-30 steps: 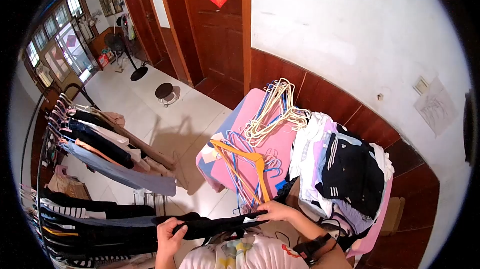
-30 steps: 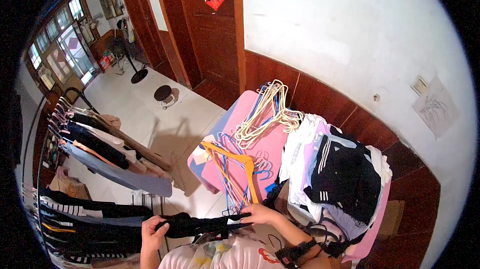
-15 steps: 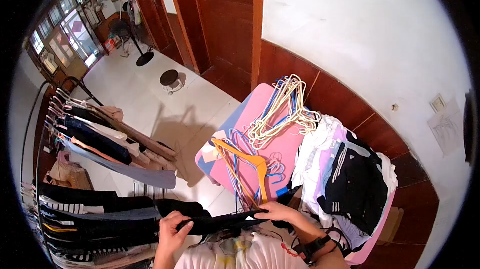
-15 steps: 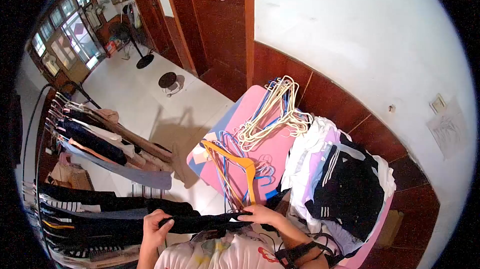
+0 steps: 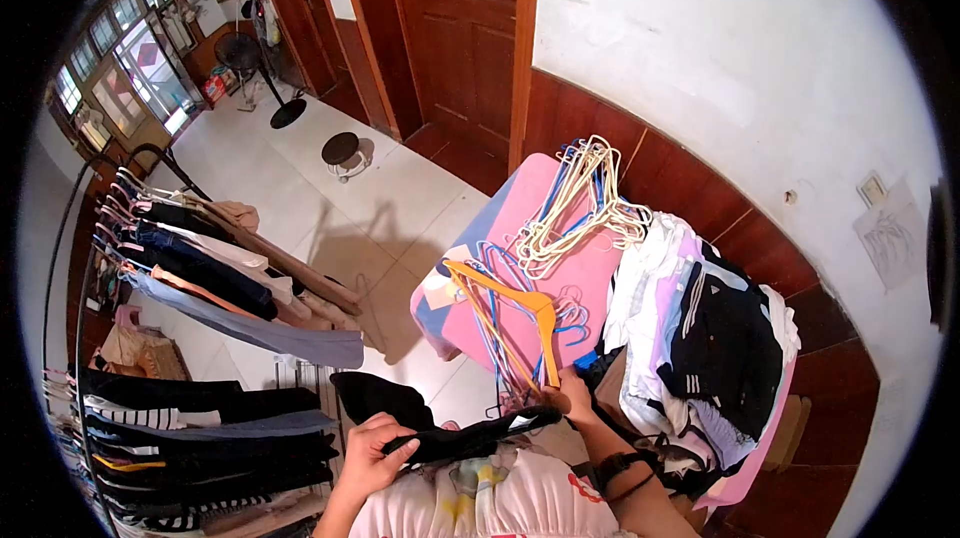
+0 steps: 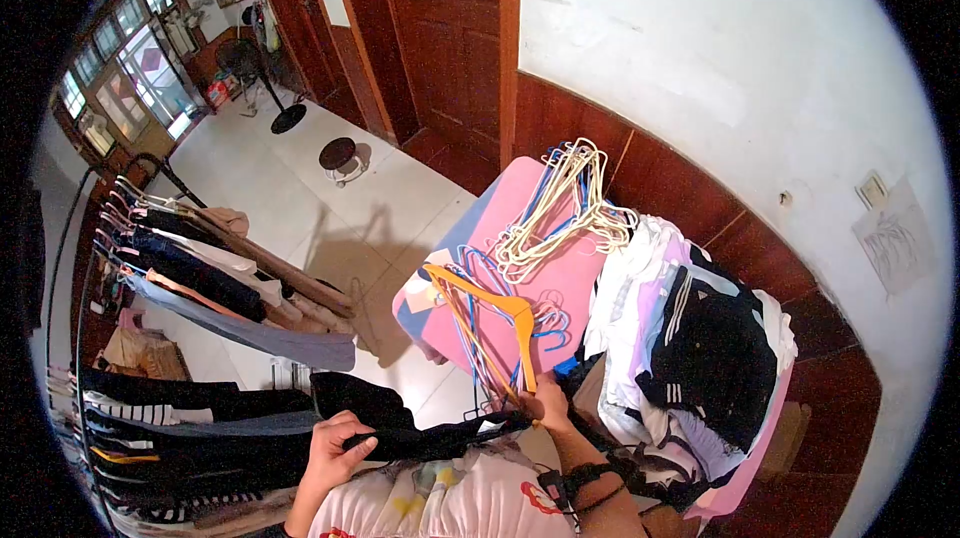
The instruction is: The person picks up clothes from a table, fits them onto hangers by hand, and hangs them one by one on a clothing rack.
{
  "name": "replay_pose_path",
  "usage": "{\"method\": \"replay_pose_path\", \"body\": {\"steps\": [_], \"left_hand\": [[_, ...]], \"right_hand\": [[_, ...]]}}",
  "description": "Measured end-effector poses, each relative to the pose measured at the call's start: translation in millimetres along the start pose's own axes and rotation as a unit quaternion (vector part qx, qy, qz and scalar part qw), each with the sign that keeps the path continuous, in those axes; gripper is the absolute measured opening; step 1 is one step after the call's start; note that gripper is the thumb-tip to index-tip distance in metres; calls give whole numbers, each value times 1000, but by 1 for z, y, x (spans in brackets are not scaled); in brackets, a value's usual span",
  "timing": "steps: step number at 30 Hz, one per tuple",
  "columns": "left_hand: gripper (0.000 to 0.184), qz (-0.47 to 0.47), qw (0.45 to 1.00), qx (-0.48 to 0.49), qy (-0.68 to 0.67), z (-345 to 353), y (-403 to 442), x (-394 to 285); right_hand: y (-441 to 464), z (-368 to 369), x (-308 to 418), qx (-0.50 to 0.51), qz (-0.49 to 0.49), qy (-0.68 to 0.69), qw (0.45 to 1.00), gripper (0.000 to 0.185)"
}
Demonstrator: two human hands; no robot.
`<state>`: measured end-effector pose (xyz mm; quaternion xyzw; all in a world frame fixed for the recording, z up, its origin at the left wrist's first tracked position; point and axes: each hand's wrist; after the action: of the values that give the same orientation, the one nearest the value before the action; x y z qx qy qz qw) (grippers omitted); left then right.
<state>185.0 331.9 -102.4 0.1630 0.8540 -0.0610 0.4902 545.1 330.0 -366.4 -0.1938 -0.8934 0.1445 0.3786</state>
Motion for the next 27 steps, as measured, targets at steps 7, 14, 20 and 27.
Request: {"method": "replay_pose_path", "body": {"steps": [7,14,20,27], "left_hand": [[13,5,1000,7,-16,-18,-11,15],[13,16,1000,11,-9,-30,-12,27],[13,45,999,12,-10,-40,-9,36],[13,35,999,-9,26,-59,3,37]], "right_hand": [[-2,20,-2,-107,25,31,993,33],[-33,10,-11,-138,30,107,984,22],[-73,-37,33,-271,-125,195,934,17],[-96,-94,117,-175,-129,467,857,24]]}}
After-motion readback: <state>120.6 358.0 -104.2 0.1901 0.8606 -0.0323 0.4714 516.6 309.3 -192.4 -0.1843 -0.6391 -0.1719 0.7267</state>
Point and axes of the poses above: each hand's wrist, its own y-axis towards the middle knuckle, its own z-axis out of the palm, x = y × z, and after that the axes turned 1 degree about y, right-handed
